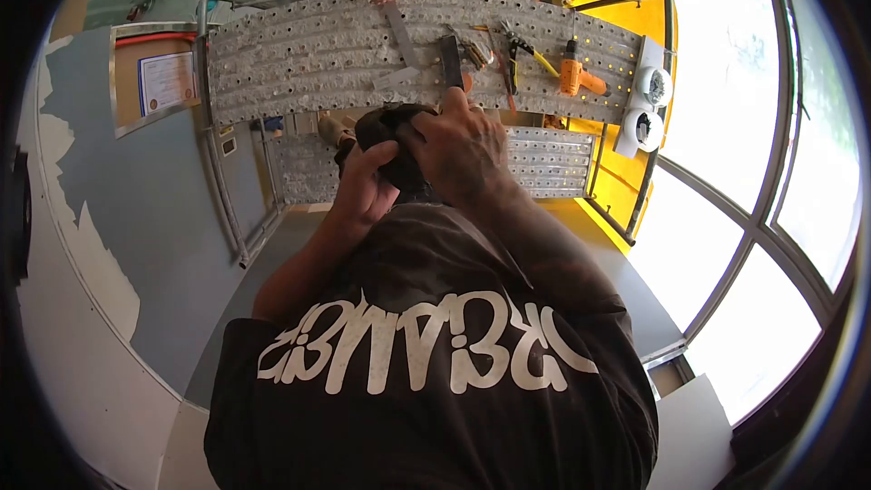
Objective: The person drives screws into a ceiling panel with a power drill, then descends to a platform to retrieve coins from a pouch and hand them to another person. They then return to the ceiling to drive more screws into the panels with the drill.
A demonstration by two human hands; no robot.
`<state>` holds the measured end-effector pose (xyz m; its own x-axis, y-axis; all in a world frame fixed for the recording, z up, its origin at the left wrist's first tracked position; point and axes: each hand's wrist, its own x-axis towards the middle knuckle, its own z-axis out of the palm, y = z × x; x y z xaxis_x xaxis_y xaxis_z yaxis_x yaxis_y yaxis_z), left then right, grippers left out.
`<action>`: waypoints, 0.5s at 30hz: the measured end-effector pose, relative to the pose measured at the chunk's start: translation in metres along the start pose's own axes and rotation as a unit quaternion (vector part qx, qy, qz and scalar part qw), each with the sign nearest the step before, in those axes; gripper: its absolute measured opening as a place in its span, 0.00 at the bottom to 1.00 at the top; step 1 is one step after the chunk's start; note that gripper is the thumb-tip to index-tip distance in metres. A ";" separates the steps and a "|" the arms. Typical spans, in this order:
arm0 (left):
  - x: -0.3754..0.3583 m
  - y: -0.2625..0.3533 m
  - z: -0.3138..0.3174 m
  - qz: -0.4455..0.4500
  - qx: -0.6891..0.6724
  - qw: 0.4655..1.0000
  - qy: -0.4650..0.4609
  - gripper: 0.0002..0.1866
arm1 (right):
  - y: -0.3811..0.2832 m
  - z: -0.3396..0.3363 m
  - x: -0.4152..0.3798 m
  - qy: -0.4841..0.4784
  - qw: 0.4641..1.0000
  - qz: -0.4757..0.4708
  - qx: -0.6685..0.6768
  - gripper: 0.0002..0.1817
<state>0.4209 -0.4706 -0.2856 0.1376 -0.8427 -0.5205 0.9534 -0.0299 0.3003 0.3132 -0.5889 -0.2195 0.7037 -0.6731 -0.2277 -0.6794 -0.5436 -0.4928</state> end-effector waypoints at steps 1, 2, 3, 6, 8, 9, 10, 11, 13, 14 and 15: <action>0.001 0.000 -0.001 0.002 0.002 1.000 0.000 0.22 | 0.000 0.002 0.001 -0.001 1.000 -0.005 -0.001 0.10; 0.001 -0.001 -0.001 0.004 0.004 1.000 0.000 0.22 | 0.000 0.002 0.001 0.000 1.000 -0.009 -0.002 0.10; 0.002 -0.001 -0.001 0.006 0.006 1.000 -0.001 0.22 | 0.000 0.003 0.002 0.000 1.000 -0.014 -0.003 0.10; 0.003 -0.001 -0.006 0.003 -0.009 1.000 0.004 0.22 | 0.001 0.004 0.006 0.011 0.999 -0.018 0.033 0.09; 0.003 0.002 -0.006 0.003 -0.012 1.000 -0.002 0.22 | 0.006 0.004 0.008 0.003 0.994 -0.047 0.103 0.09; 0.002 0.004 -0.006 0.002 -0.014 1.000 -0.006 0.22 | 0.009 0.002 0.009 -0.001 0.989 -0.062 0.137 0.09; 0.000 0.005 -0.007 0.002 -0.020 1.000 -0.012 0.23 | 0.012 -0.002 0.013 -0.033 0.975 -0.012 0.221 0.09; -0.001 0.006 -0.011 0.001 -0.025 0.999 -0.020 0.24 | 0.015 -0.006 0.019 -0.062 0.951 0.038 0.302 0.09; 0.003 0.008 -0.024 0.009 -0.031 0.999 -0.026 0.26 | 0.026 -0.016 0.035 -0.102 0.862 0.100 0.486 0.07; 0.001 0.004 -0.040 0.017 -0.036 0.999 -0.018 0.27 | 0.033 -0.016 0.047 -0.130 0.777 0.112 0.605 0.06; -0.003 0.003 -0.048 0.022 -0.041 0.999 -0.008 0.29 | 0.042 -0.013 0.060 -0.158 0.673 0.121 0.712 0.06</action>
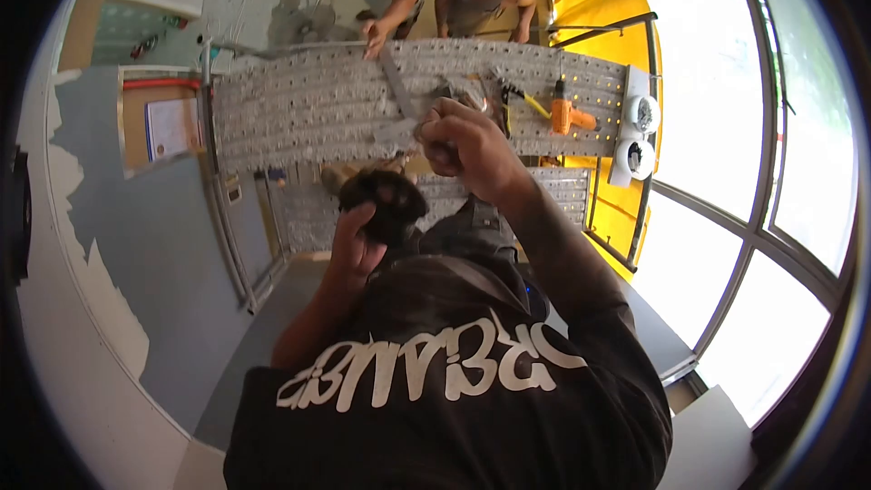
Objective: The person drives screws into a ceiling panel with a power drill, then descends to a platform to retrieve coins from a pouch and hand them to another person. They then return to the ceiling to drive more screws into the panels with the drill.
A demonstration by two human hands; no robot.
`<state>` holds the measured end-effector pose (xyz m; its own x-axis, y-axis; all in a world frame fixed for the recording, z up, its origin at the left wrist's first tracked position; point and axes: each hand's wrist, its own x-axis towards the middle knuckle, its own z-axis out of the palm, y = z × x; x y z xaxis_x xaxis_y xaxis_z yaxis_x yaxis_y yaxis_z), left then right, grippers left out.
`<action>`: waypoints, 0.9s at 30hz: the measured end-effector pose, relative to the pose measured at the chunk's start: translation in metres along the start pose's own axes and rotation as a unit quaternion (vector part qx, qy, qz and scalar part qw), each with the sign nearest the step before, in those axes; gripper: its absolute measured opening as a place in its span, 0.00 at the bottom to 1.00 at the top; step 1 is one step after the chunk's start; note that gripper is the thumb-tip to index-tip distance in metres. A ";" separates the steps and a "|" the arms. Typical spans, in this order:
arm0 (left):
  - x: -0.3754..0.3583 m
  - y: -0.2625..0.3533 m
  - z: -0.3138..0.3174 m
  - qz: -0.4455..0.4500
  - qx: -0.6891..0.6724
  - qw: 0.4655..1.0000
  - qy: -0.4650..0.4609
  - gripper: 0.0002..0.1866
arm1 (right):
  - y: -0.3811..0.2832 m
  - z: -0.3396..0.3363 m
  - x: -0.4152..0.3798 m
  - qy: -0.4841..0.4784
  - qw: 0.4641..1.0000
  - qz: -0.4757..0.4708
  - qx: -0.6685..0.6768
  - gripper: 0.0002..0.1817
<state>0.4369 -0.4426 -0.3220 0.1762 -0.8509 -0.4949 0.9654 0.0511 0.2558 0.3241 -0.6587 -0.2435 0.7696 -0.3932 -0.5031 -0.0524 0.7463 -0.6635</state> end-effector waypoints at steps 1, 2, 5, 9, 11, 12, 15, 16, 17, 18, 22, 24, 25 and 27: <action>-0.004 0.004 0.003 0.001 -0.004 1.000 0.000 0.29 | -0.003 -0.011 0.014 -0.045 0.988 0.024 0.143 0.05; -0.008 0.010 0.009 0.005 -0.008 1.000 0.001 0.30 | -0.005 -0.016 0.034 -0.032 0.985 0.021 0.169 0.04; -0.018 0.019 0.007 0.015 -0.028 0.999 0.024 0.31 | 0.002 -0.043 0.104 -0.018 0.975 0.028 0.219 0.04; -0.026 0.025 -0.013 0.029 -0.059 0.996 0.057 0.32 | 0.006 -0.060 0.184 -0.023 0.975 0.017 0.221 0.11; -0.029 0.030 -0.018 0.042 -0.061 0.995 0.069 0.34 | 0.012 -0.069 0.218 -0.089 0.956 0.000 0.280 0.23; -0.031 0.032 -0.023 0.044 -0.070 0.994 0.078 0.35 | 0.013 -0.069 0.233 -0.097 0.953 -0.002 0.286 0.25; -0.037 0.035 -0.045 0.057 -0.048 0.994 0.078 0.38 | 0.025 -0.084 0.286 -0.106 0.954 0.003 0.279 0.28; -0.038 0.038 -0.047 0.060 -0.050 0.993 0.083 0.38 | 0.032 -0.091 0.305 -0.102 0.958 0.000 0.269 0.28; -0.039 0.040 -0.051 0.063 -0.052 0.993 0.088 0.38 | 0.040 -0.098 0.325 -0.097 0.961 -0.003 0.259 0.28; -0.042 0.041 -0.060 0.058 -0.056 0.992 0.102 0.38 | 0.045 -0.103 0.345 -0.065 0.963 0.011 0.261 0.30; -0.042 0.051 -0.091 0.056 -0.063 0.989 0.122 0.42 | 0.067 -0.125 0.421 -0.018 0.978 0.034 0.204 0.28; -0.038 0.063 -0.099 0.057 -0.060 0.987 0.136 0.42 | 0.084 -0.140 0.461 0.061 0.990 0.031 0.123 0.25; -0.037 0.067 -0.103 0.054 -0.062 0.986 0.145 0.42 | 0.093 -0.151 0.479 0.103 0.991 0.033 0.081 0.23; -0.036 0.073 -0.117 0.058 -0.070 0.984 0.154 0.42 | 0.140 -0.233 0.546 0.050 0.919 -0.141 -0.364 0.15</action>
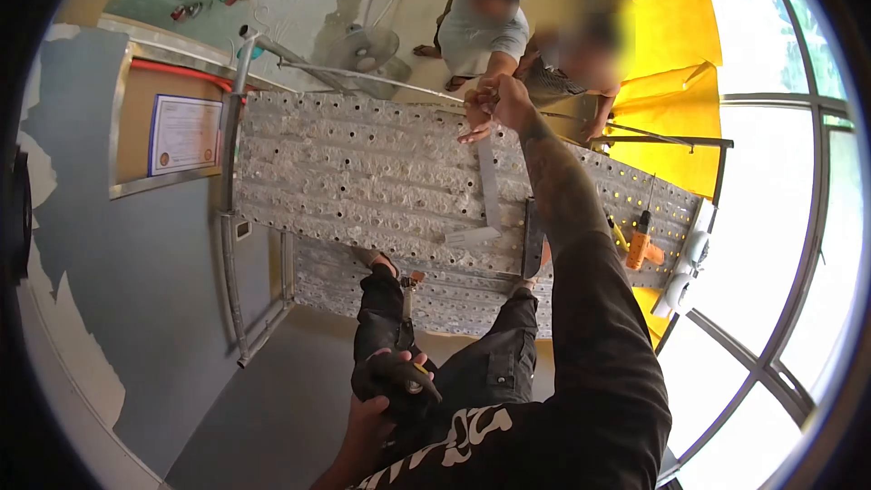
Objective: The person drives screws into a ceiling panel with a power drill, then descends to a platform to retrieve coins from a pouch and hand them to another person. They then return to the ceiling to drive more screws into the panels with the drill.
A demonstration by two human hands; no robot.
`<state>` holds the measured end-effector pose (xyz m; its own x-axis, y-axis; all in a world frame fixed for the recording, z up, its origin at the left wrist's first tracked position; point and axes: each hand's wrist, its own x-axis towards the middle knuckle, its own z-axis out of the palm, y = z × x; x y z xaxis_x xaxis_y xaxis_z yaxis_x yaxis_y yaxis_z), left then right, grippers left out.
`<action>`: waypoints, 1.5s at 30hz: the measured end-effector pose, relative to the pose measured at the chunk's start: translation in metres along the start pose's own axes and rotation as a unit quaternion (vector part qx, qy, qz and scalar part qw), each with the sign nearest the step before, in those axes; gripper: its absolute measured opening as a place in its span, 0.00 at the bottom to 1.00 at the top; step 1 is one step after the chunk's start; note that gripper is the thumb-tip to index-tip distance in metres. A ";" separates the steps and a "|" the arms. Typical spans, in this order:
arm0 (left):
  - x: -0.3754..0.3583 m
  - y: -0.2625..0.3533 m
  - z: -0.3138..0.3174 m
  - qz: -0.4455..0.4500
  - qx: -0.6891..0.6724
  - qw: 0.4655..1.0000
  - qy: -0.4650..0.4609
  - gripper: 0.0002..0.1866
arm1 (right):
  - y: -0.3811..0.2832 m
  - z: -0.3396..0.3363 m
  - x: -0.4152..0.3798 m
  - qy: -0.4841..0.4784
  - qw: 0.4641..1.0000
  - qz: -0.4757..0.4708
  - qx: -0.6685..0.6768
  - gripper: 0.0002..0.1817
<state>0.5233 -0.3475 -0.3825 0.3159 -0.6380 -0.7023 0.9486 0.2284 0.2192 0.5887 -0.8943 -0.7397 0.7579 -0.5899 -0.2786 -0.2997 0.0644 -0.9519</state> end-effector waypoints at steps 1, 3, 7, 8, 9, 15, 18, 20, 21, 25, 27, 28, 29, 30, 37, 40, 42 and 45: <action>0.003 0.003 -0.005 0.002 -0.004 1.000 0.005 0.41 | -0.017 0.003 0.007 0.043 0.986 0.143 0.068 0.13; 0.005 0.011 -0.008 -0.001 -0.007 1.000 0.022 0.41 | 0.011 -0.006 0.036 -0.014 0.967 0.247 -0.052 0.11; 0.007 0.024 -0.018 -0.006 -0.001 0.999 0.046 0.41 | 0.009 0.005 0.059 -0.182 0.792 0.155 -0.562 0.11; 0.006 0.024 -0.022 -0.003 -0.010 0.999 0.051 0.42 | -0.016 0.015 0.044 -0.159 0.839 0.109 -0.509 0.12; 0.006 0.024 -0.027 0.001 -0.019 0.998 0.054 0.43 | -0.023 0.016 0.039 -0.133 0.880 0.060 -0.453 0.12; 0.014 0.024 -0.029 0.014 0.015 0.999 0.035 0.41 | -0.050 0.033 0.032 -0.191 0.877 0.031 -0.441 0.12; 0.017 0.022 -0.025 0.018 0.017 1.000 0.017 0.41 | -0.057 0.034 0.026 -0.211 0.859 0.044 -0.465 0.11; 0.016 0.021 -0.024 0.019 0.011 1.000 0.007 0.42 | -0.060 0.034 0.023 -0.218 0.849 0.048 -0.479 0.11; 0.015 0.020 -0.024 0.020 0.005 1.000 0.002 0.42 | -0.061 0.035 0.022 -0.221 0.844 0.047 -0.487 0.10; 0.016 0.018 -0.027 0.001 -0.026 0.999 -0.021 0.43 | -0.058 0.036 0.015 -0.220 0.822 0.041 -0.524 0.09; 0.021 0.013 -0.036 0.001 -0.012 0.999 -0.040 0.43 | -0.054 0.036 0.010 -0.214 0.806 0.033 -0.551 0.09; 0.020 0.009 -0.039 0.002 -0.006 0.999 -0.042 0.44 | -0.052 0.036 0.006 -0.210 0.797 0.031 -0.565 0.08; 0.022 0.004 -0.040 0.003 0.003 0.999 -0.045 0.45 | -0.051 0.029 -0.003 -0.192 0.801 0.014 -0.568 0.08; 0.024 0.002 -0.035 0.003 0.010 0.999 -0.046 0.46 | -0.056 0.025 -0.018 -0.164 0.811 -0.020 -0.561 0.08; 0.025 -0.012 0.029 0.020 -0.037 0.982 -0.182 0.49 | -0.229 0.018 -0.264 -0.046 0.910 -0.169 -0.375 0.11; 0.017 -0.033 0.053 0.063 0.012 0.982 -0.179 0.53 | -0.318 0.012 -0.397 -0.072 0.964 -0.070 -0.245 0.07; 0.010 -0.049 0.076 0.081 0.029 0.974 -0.209 0.54 | -0.363 0.012 -0.466 -0.051 0.973 -0.074 -0.211 0.05; -0.003 -0.066 0.108 0.050 -0.036 0.963 -0.263 0.51 | -0.388 0.017 -0.541 -0.052 0.983 -0.054 -0.165 0.07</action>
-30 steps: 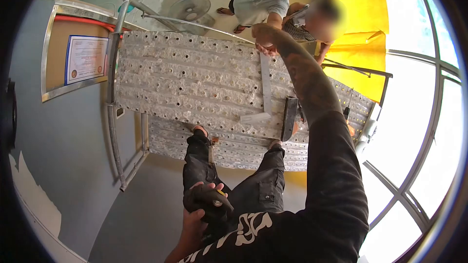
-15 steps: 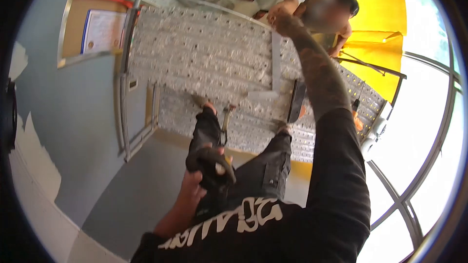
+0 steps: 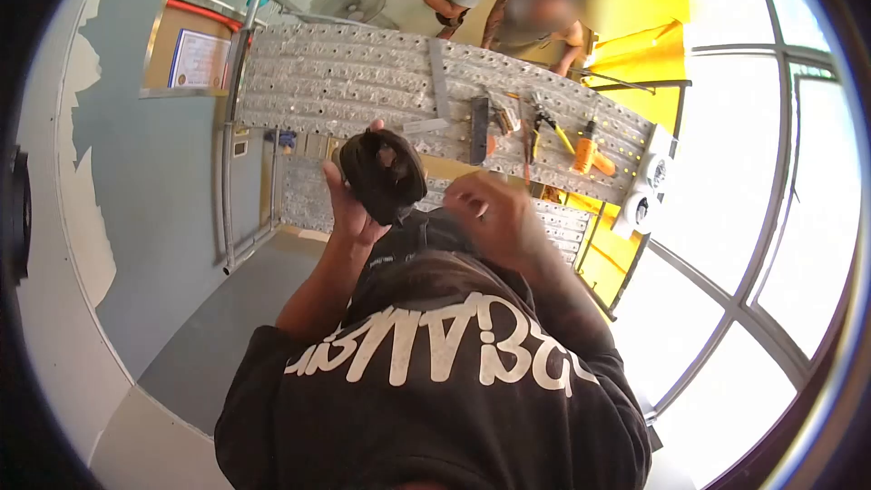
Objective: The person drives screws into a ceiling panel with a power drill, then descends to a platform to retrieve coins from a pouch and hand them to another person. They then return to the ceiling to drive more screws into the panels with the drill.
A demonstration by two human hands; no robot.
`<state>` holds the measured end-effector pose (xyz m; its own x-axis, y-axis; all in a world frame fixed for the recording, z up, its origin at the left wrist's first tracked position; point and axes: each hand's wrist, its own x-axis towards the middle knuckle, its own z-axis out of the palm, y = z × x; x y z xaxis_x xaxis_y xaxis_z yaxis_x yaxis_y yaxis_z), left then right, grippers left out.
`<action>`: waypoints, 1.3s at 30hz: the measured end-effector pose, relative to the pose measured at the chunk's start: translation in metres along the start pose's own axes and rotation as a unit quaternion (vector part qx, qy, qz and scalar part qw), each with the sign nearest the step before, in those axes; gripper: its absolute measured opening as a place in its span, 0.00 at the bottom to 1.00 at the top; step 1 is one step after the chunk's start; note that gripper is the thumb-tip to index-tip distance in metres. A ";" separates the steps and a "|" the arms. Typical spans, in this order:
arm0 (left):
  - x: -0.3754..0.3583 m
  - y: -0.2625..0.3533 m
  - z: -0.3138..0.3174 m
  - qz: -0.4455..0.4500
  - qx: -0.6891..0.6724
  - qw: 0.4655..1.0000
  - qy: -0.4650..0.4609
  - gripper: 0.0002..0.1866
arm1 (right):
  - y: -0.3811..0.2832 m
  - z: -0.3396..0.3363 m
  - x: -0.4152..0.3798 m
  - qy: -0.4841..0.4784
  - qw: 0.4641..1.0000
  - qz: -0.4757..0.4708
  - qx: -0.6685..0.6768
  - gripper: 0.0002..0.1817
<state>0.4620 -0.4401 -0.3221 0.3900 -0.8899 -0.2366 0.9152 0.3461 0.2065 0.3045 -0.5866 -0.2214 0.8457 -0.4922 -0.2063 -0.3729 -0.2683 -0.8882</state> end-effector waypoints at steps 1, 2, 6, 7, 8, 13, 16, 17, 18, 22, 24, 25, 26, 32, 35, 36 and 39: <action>-0.002 -0.009 0.012 -0.003 0.004 1.000 0.007 0.50 | -0.009 0.005 -0.016 -0.002 1.000 0.000 0.024 0.09; 0.000 -0.017 0.024 -0.003 0.010 1.000 0.012 0.49 | -0.017 0.010 -0.026 0.029 0.999 -0.030 0.024 0.13; 0.009 -0.031 0.045 -0.033 0.020 0.996 -0.086 0.51 | -0.043 -0.001 -0.041 0.060 0.974 -0.188 -0.111 0.15; 0.010 -0.034 0.052 -0.032 0.015 0.994 -0.099 0.52 | -0.043 -0.009 -0.040 0.049 0.972 -0.207 -0.102 0.14; 0.009 -0.034 0.058 -0.057 0.024 0.997 -0.041 0.54 | -0.042 -0.018 -0.037 0.037 0.969 -0.224 -0.093 0.13; -0.006 -0.023 0.102 -0.094 0.138 0.981 -0.096 0.54 | -0.065 -0.050 -0.027 0.153 0.964 -0.205 -0.075 0.12; -0.013 -0.012 0.100 -0.186 0.192 0.951 -0.153 0.51 | -0.073 -0.056 -0.018 0.065 0.964 -0.231 -0.117 0.16; -0.011 -0.010 0.097 -0.218 0.208 0.937 -0.178 0.50 | -0.071 -0.058 -0.014 0.021 0.962 -0.243 -0.125 0.17; -0.014 -0.011 0.101 -0.217 0.215 0.936 -0.176 0.49 | -0.071 -0.061 -0.014 -0.030 0.970 -0.203 -0.133 0.15; -0.027 -0.010 0.106 -0.199 0.259 0.931 -0.162 0.46 | -0.079 -0.074 -0.016 -0.145 0.955 -0.157 -0.207 0.14; -0.033 -0.009 0.106 -0.191 0.281 0.932 -0.124 0.41 | -0.076 -0.078 -0.017 -0.166 0.940 -0.158 -0.253 0.14; -0.038 -0.007 0.110 -0.191 0.288 0.934 -0.088 0.38 | -0.079 -0.077 -0.021 -0.140 0.934 -0.166 -0.283 0.12; -0.042 -0.006 0.115 -0.190 0.295 0.935 -0.053 0.35 | -0.084 -0.077 -0.026 -0.114 0.927 -0.174 -0.313 0.10; -0.043 -0.012 0.132 -0.155 0.331 0.929 0.050 0.18 | -0.098 -0.074 -0.041 -0.030 0.798 -0.317 -0.512 0.03; -0.044 -0.007 0.133 -0.114 0.320 0.940 0.042 0.18 | -0.102 -0.068 -0.050 -0.008 0.756 -0.363 -0.544 0.05; -0.042 -0.007 0.131 -0.099 0.307 0.945 0.046 0.17 | -0.102 -0.066 -0.054 -0.001 0.748 -0.376 -0.547 0.05; -0.030 -0.008 0.118 -0.069 0.246 0.964 0.068 0.17 | -0.106 -0.053 -0.067 -0.030 0.759 -0.339 -0.555 0.06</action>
<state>0.4309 -0.4515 -0.2045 0.3087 -0.8589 -0.4087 0.8129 0.0152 0.5822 0.2672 -0.5686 -0.0918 0.9904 0.0999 0.0961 0.0915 -0.9919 0.0882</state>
